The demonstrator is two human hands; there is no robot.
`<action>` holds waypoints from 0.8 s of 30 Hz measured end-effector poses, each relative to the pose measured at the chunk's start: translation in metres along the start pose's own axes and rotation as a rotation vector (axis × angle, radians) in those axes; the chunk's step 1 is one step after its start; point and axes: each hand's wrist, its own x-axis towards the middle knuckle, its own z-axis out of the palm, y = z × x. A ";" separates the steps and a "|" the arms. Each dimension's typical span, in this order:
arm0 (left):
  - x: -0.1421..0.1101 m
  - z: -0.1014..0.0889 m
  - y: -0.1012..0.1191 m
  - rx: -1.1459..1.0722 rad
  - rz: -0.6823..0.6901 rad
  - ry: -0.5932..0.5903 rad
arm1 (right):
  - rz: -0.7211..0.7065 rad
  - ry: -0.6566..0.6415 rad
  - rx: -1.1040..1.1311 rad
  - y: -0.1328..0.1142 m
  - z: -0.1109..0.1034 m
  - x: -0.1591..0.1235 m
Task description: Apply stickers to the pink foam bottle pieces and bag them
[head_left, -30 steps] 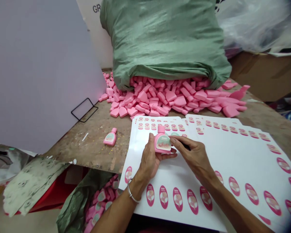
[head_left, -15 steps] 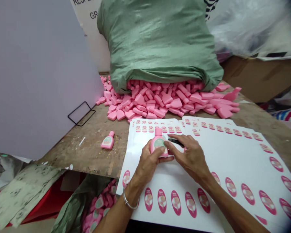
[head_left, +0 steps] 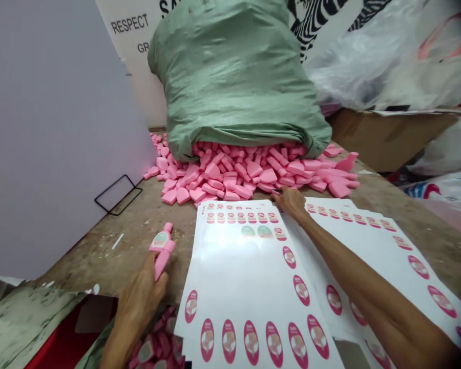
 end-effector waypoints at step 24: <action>0.018 0.064 0.146 -1.388 -0.006 -0.462 | -0.584 0.102 0.041 -0.012 0.003 -0.118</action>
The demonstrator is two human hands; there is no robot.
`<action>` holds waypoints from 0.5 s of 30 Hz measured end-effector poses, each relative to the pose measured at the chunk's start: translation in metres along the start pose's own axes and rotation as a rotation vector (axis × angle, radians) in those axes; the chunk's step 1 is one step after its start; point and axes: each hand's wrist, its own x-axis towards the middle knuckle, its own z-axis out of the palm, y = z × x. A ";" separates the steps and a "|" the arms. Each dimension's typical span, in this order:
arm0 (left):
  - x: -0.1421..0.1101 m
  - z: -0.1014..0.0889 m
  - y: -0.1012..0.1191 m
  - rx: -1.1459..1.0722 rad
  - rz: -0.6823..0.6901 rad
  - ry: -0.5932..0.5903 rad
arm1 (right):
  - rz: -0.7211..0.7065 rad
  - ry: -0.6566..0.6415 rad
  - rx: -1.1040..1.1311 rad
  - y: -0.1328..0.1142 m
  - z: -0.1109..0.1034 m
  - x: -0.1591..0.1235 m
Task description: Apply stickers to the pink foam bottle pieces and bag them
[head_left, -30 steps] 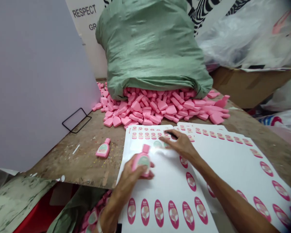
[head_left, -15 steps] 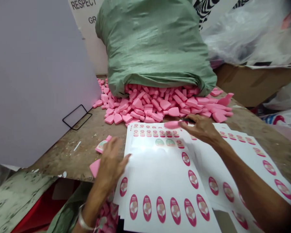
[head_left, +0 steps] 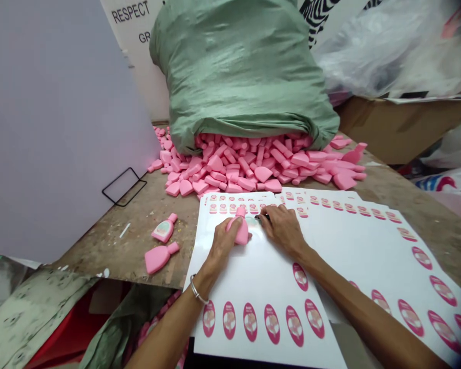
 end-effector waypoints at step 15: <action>0.008 -0.005 -0.008 0.106 0.055 -0.043 | 0.055 0.023 0.099 -0.006 0.003 0.000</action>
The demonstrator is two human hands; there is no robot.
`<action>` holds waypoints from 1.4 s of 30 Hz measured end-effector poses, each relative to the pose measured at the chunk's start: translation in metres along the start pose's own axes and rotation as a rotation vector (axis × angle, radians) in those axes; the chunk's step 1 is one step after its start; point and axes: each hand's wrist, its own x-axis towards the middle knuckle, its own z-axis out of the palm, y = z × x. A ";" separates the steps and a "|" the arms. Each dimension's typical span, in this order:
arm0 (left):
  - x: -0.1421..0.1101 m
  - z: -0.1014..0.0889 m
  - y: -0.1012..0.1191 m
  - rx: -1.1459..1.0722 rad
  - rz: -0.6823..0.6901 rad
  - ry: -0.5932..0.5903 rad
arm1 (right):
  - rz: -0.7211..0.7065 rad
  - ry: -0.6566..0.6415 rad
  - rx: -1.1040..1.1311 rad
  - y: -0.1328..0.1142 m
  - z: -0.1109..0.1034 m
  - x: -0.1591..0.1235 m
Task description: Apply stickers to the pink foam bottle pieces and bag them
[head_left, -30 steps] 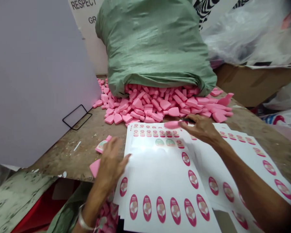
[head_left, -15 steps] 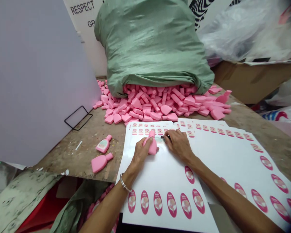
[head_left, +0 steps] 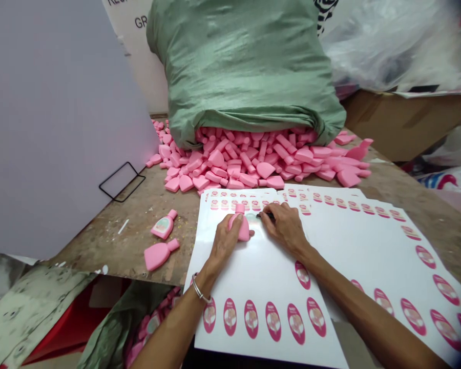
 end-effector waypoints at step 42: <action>-0.027 0.009 0.028 -0.535 -0.069 -0.026 | 0.147 0.046 0.754 -0.060 -0.052 -0.008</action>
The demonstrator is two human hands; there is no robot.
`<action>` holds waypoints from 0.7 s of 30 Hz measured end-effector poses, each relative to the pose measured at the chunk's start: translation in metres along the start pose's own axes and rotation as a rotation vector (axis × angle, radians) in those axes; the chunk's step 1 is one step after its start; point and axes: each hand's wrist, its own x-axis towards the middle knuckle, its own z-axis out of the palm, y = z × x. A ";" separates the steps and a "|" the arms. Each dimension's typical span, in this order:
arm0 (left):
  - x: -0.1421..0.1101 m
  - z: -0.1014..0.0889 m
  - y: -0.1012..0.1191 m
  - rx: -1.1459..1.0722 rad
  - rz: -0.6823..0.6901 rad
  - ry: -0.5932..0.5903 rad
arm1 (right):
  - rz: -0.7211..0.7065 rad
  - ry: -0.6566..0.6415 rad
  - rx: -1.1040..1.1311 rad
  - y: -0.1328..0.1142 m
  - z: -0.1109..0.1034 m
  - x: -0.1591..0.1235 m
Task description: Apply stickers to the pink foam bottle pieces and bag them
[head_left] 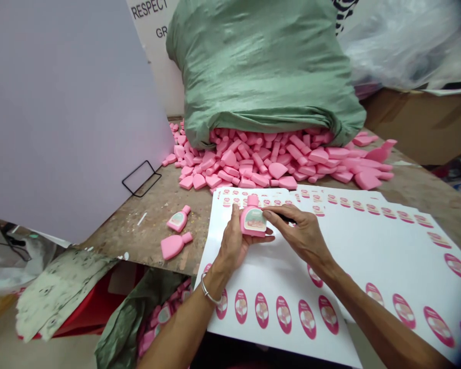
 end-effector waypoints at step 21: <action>-0.014 0.004 0.004 0.099 0.052 -0.174 | -0.110 0.100 -0.458 -0.001 0.000 0.003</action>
